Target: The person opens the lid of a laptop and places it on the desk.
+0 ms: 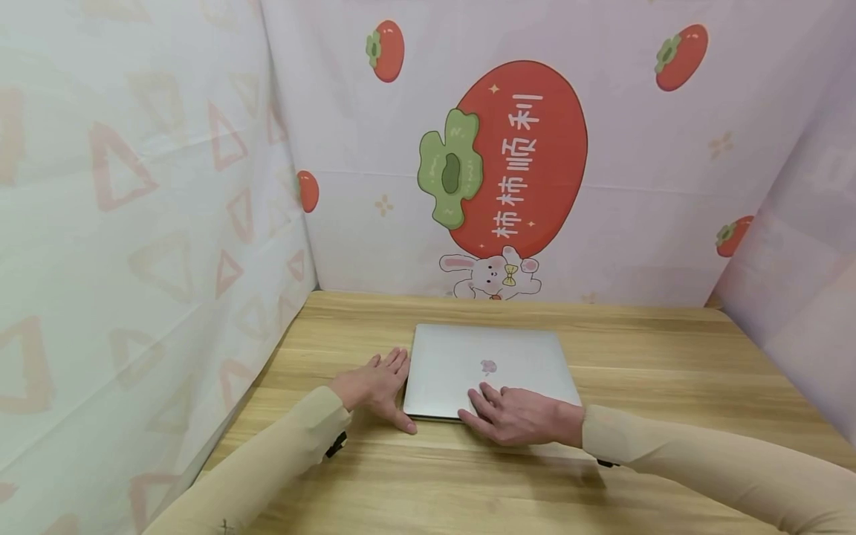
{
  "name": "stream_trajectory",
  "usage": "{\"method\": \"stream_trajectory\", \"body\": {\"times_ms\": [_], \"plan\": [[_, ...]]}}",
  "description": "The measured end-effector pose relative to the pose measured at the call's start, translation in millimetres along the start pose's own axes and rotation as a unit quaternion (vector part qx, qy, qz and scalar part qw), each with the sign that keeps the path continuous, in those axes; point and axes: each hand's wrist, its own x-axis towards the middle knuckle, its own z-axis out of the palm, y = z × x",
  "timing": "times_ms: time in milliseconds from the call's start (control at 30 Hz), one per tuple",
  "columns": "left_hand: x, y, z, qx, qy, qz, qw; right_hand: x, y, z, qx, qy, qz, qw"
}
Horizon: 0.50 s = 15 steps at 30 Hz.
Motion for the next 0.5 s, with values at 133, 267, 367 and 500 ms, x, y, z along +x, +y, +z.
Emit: {"method": "stream_trajectory", "body": {"times_ms": [133, 267, 367, 500], "plan": [[-1.6, 0.1, 0.1, 0.008, 0.003, -0.002, 1.0, 1.1, 0.1, -0.3, -0.006, 0.028, 0.002, 1.0], [-2.9, 1.4, 0.4, 0.006, 0.003, -0.001, 1.0, 2.2, -0.9, -0.1, -0.009, 0.047, 0.008, 0.999], [-3.3, 2.8, 0.4, 0.001, 0.003, -0.001, 1.0, 2.3, -1.9, -0.1, -0.009, 0.052, 0.015, 0.998], [-3.2, 3.9, 0.8, 0.004, 0.004, -0.003, 1.0, 2.4, -3.4, -0.4, -0.002, 0.065, 0.027, 0.998]]}}
